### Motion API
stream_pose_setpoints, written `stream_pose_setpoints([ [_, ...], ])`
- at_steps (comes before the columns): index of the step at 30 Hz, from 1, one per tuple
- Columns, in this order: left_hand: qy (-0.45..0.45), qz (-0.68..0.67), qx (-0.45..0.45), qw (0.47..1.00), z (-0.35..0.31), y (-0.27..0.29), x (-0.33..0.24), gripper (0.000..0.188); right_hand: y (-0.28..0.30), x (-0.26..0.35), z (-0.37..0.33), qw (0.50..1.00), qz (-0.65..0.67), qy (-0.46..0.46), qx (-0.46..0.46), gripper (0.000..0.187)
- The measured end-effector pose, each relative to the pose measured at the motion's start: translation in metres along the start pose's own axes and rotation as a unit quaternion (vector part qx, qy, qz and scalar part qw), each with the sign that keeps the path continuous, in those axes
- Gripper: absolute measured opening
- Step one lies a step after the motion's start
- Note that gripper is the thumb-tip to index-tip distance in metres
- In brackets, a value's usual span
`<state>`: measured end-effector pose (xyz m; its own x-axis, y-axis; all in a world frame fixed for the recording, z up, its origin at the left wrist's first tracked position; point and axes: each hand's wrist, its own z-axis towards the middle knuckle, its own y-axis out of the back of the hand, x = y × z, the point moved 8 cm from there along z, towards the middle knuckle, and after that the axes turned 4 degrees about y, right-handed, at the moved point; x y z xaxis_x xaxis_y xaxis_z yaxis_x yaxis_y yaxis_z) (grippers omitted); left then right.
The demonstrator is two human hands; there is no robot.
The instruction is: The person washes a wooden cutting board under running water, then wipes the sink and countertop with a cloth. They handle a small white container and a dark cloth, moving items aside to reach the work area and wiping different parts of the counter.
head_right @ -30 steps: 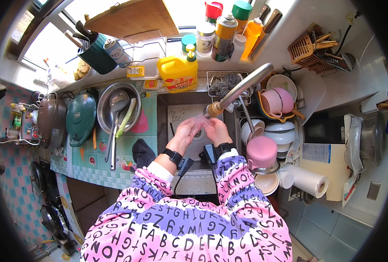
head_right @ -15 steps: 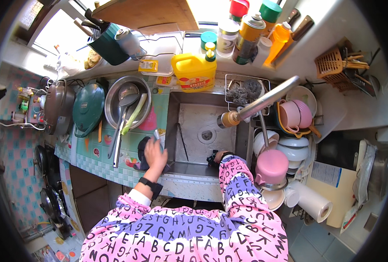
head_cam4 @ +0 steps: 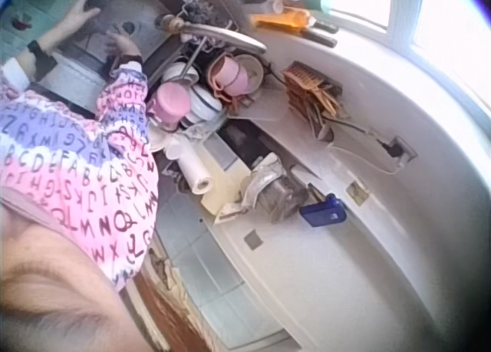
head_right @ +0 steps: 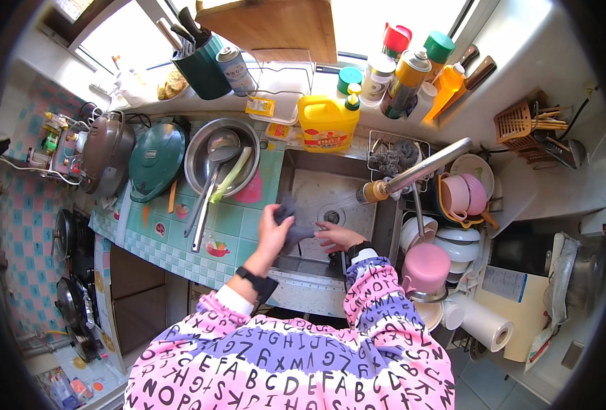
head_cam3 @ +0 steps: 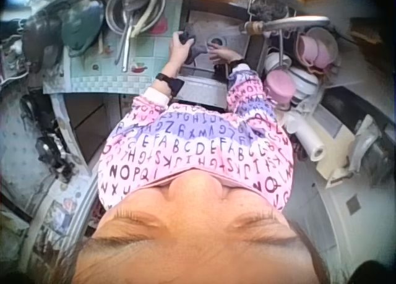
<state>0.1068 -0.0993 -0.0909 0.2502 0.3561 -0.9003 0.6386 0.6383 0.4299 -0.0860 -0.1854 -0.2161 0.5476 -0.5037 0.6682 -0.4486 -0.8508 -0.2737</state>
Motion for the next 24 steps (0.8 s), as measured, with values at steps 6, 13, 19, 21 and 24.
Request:
stream_pose_setpoints([
  [6,0.1,-0.192,0.201,0.955,0.022,-0.106,-0.018,0.038,0.021,0.075,-0.038,0.858,0.441,0.245,-0.09,0.043],
  [13,0.471,-0.445,0.338,0.682,-0.032,-0.173,-0.009,0.058,0.037,0.099,-0.079,0.821,0.268,0.36,-0.353,0.027],
  [19,0.372,-0.582,0.265,0.673,0.0,-0.17,-0.016,0.03,0.016,0.108,-0.074,0.821,-0.034,0.334,-0.461,0.046],
  [21,0.363,-0.563,0.261,0.695,-0.008,-0.178,-0.022,0.031,0.045,0.109,-0.061,0.831,-0.034,0.298,-0.468,0.049],
  [24,0.375,-0.491,0.293,0.729,-0.031,-0.179,-0.029,0.045,0.072,0.099,-0.048,0.843,0.184,0.318,-0.394,0.046],
])
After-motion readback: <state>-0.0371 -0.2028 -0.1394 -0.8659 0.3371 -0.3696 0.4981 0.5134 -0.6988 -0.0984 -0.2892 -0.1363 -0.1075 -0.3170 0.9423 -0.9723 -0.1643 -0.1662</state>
